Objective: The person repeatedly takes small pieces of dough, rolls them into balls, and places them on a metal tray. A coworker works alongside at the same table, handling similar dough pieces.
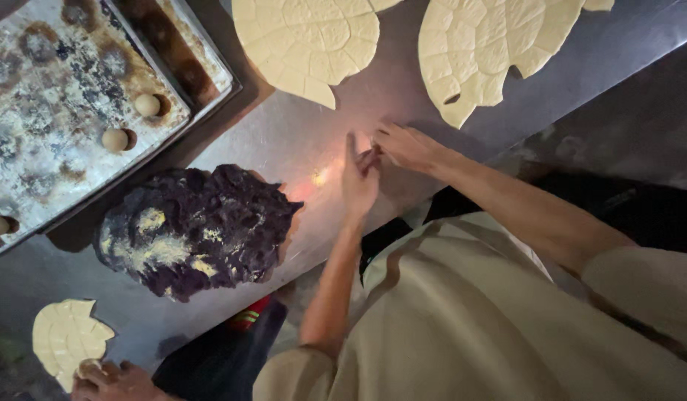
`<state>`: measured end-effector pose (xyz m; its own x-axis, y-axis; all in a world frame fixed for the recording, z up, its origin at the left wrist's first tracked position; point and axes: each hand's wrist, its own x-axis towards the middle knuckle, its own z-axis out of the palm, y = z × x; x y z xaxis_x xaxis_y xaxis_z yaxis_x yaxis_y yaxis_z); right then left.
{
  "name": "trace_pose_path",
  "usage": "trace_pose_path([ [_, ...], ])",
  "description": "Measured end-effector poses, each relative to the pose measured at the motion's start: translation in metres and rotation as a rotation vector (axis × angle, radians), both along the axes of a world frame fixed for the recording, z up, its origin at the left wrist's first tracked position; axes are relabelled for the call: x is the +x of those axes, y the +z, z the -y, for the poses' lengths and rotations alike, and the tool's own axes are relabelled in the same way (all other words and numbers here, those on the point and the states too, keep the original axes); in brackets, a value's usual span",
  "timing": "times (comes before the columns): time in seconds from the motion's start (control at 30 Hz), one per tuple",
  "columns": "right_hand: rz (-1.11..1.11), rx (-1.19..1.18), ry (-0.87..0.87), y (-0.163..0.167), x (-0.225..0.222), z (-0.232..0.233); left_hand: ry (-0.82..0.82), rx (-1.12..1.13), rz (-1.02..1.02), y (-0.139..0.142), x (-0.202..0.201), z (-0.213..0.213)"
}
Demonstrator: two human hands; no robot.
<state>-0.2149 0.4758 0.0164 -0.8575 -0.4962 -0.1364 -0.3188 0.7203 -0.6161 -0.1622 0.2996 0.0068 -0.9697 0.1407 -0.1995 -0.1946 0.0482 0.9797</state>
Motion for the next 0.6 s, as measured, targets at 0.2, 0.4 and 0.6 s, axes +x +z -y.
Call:
trace_pose_path([
  [0.2,0.369,-0.449,-0.357,0.058,-0.011,0.009,0.015,0.403,0.127,0.020,-0.003,0.015],
  [0.4,-0.172,-0.501,-0.003,0.098,-0.008,-0.016,0.136,0.873,0.412,0.057,0.005,-0.015],
  [0.6,-0.222,-0.415,-0.046,0.095,-0.012,-0.043,0.284,0.831,0.259,0.063,-0.010,-0.045],
])
